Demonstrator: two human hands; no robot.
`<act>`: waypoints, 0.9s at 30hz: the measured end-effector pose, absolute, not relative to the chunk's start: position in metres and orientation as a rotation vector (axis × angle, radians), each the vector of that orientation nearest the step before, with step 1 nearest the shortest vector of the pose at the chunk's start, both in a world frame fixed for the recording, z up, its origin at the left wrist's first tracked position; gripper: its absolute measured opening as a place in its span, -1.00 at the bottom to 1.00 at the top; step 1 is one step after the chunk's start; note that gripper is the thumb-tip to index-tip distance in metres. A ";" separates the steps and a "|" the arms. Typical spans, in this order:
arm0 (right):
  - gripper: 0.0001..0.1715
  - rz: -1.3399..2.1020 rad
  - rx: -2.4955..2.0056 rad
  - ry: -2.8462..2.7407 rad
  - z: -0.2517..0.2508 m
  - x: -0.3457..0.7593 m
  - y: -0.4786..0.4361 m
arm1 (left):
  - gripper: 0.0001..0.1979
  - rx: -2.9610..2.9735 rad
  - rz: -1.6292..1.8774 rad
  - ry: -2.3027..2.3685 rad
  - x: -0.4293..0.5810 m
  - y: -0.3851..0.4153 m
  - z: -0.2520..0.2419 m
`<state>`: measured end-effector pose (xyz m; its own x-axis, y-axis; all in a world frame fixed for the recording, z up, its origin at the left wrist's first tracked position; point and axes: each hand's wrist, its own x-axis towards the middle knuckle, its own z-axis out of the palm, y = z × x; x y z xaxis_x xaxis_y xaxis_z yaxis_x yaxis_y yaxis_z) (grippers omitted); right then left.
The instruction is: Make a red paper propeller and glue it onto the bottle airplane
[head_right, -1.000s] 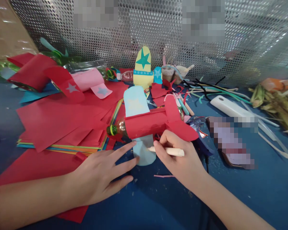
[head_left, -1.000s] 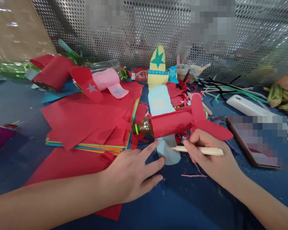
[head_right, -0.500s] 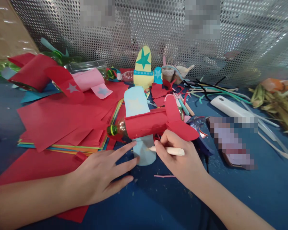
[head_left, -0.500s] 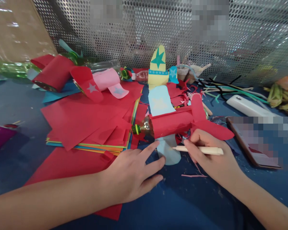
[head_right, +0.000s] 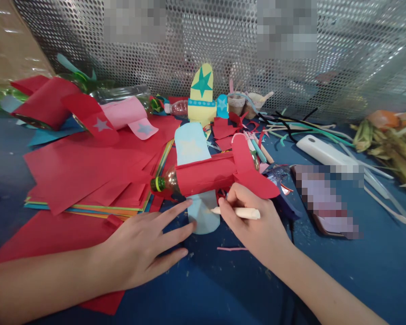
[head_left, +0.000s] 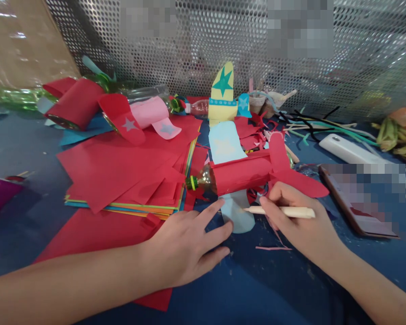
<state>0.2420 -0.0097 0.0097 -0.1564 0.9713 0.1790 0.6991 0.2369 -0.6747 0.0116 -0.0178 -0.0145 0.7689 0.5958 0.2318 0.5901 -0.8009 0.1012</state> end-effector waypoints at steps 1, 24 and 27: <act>-0.68 0.597 -1.525 -1.928 0.010 0.242 -0.010 | -0.68 2.936 0.396 0.981 0.011 -0.018 -0.015; -0.68 0.590 -1.516 -1.929 0.009 0.241 -0.010 | -0.69 2.933 0.413 0.981 0.013 -0.018 -0.014; -0.69 0.590 -1.510 -1.938 0.009 0.240 -0.010 | -0.69 2.930 0.396 0.990 0.013 -0.018 -0.014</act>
